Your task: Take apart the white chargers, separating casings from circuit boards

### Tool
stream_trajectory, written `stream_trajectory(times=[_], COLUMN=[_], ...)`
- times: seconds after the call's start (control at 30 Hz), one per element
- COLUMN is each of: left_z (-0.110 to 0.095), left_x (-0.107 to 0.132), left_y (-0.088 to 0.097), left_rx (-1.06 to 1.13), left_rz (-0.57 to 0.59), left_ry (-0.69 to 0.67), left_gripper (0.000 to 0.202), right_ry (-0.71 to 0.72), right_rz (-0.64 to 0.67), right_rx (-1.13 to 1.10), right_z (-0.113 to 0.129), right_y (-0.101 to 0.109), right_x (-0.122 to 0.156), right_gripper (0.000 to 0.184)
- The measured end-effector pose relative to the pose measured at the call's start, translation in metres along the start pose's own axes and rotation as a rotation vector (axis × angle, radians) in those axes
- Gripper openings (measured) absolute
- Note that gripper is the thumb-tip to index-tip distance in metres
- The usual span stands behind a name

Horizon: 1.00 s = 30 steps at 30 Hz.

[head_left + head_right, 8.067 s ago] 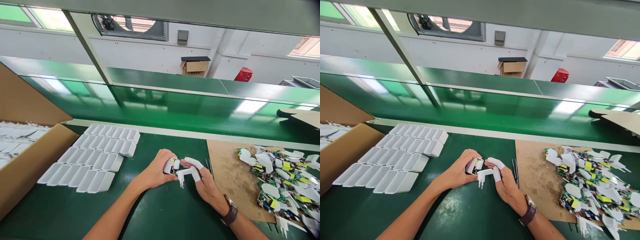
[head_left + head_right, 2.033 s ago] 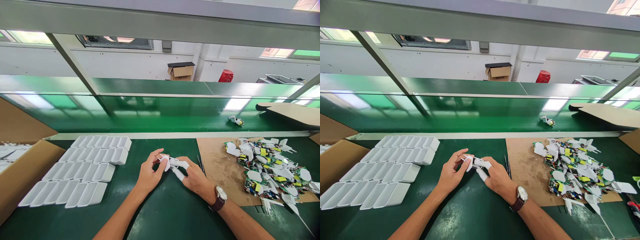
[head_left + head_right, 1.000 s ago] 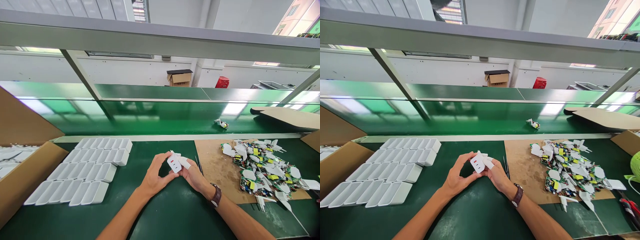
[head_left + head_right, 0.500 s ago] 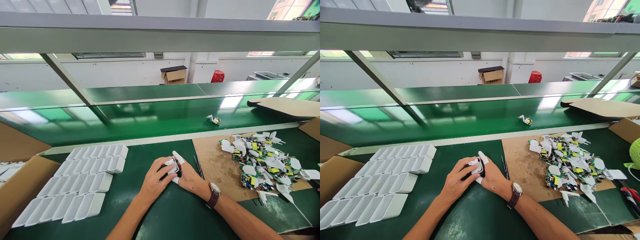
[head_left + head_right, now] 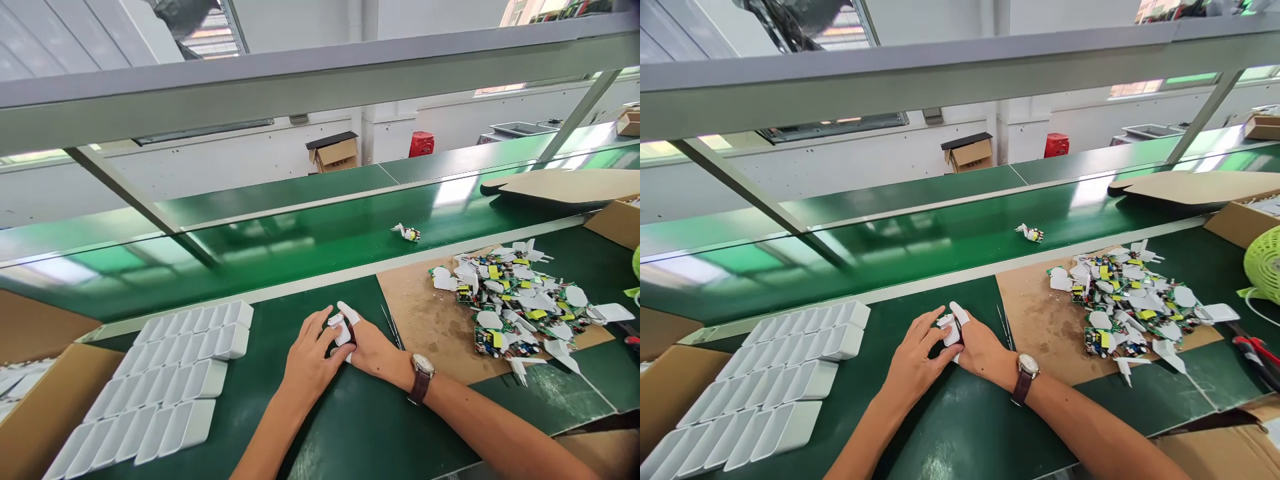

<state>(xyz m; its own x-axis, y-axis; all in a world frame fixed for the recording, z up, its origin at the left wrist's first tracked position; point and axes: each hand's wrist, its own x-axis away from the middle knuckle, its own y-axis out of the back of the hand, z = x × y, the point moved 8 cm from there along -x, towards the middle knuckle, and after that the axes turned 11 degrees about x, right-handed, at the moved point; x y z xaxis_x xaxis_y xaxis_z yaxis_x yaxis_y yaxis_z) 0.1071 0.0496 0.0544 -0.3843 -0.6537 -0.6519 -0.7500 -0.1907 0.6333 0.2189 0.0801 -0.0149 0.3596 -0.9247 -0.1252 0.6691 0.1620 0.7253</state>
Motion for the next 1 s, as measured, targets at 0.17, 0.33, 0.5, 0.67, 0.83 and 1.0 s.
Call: stream_trajectory(times=[0.17,0.33,0.5,0.67,0.83,1.0], left_z=[0.012,0.058,0.083,0.059,0.050,0.053], left_x=[0.011,0.003,-0.040,-0.084,-0.097,-0.093], left_y=[-0.010,-0.002,0.000,-0.053,-0.099,-0.107], left_rx=[0.019,0.099,0.206,0.319,0.341,0.320], left_rz=[0.086,0.063,0.042,0.202,0.265,0.264], left_ry=[0.131,0.369,0.485,0.409,0.355,0.348], left_gripper=[0.014,0.024,0.032,0.029,0.028,0.036], right_ry=[0.015,0.223,0.709,0.867,0.886,0.878], right_rz=[-0.029,-0.208,-0.146,-0.116,-0.141,-0.173], right_rx=[0.057,0.255,0.584,0.663,0.639,0.620], right_z=[0.004,0.029,0.067,0.070,0.068,0.071], right_y=[0.005,0.022,-0.007,-0.027,-0.028,-0.029], right_x=[0.005,0.019,0.042,0.054,0.058,0.057], right_gripper=[0.086,0.042,0.024,0.028,0.023,0.031])
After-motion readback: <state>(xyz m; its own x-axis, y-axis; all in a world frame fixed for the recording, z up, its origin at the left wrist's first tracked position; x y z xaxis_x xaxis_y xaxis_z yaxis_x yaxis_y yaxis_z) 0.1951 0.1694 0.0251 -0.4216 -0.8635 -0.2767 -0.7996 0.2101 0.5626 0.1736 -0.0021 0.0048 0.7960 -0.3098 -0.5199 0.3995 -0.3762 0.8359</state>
